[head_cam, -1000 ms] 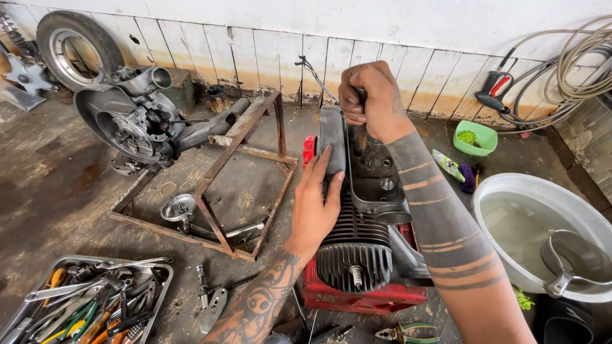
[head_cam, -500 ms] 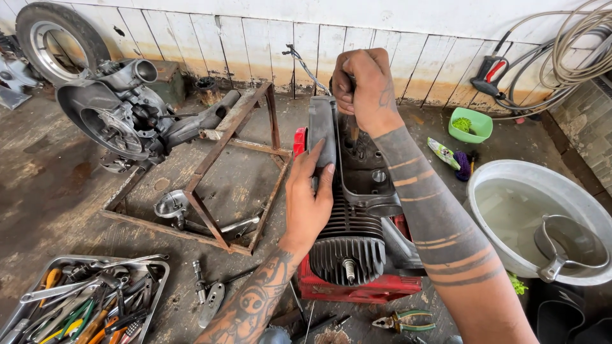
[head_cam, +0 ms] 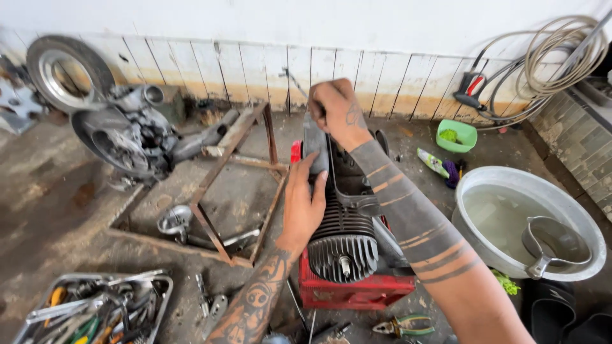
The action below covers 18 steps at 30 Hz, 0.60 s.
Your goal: Repairing a motorcycle engine by disassembling the carburetor and intake components.
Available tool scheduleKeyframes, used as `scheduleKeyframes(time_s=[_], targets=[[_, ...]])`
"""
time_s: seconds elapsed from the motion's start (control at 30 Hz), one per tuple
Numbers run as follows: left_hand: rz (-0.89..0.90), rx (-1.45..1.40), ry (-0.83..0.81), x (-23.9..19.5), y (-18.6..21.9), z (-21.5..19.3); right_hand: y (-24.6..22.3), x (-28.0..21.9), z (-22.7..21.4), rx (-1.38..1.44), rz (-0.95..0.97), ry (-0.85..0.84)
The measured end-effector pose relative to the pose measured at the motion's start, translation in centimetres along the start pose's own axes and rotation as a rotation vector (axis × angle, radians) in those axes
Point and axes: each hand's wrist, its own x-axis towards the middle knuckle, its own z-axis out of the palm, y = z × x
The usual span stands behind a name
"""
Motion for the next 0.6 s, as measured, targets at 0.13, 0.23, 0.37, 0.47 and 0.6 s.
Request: scheduleKeyframes(time_s=[0.13, 0.23, 0.37, 0.47, 0.6], targets=[[0.058, 0.087, -0.075, -0.2, 0.0, -0.7, -4.1, 0.5, -2.4, 0.151, -0.005, 0.036], [0.063, 0.125, -0.158, -0.3, 0.3, -2.0, -10.2, -1.3, -6.5, 0.137, -0.048, 0.099], [0.007, 0.245, -0.265, -0.2, 1.0, -3.5, -14.6, -7.9, -9.6, -0.693, 0.086, 0.001], [0.056, 0.272, -0.243, -0.3, 0.9, -3.9, -13.4, -13.1, -8.5, -0.927, 0.023, -0.339], [0.125, 0.370, -0.209, -0.6, 1.2, -4.1, -7.5, -15.7, -8.9, -1.385, 0.248, -0.596]])
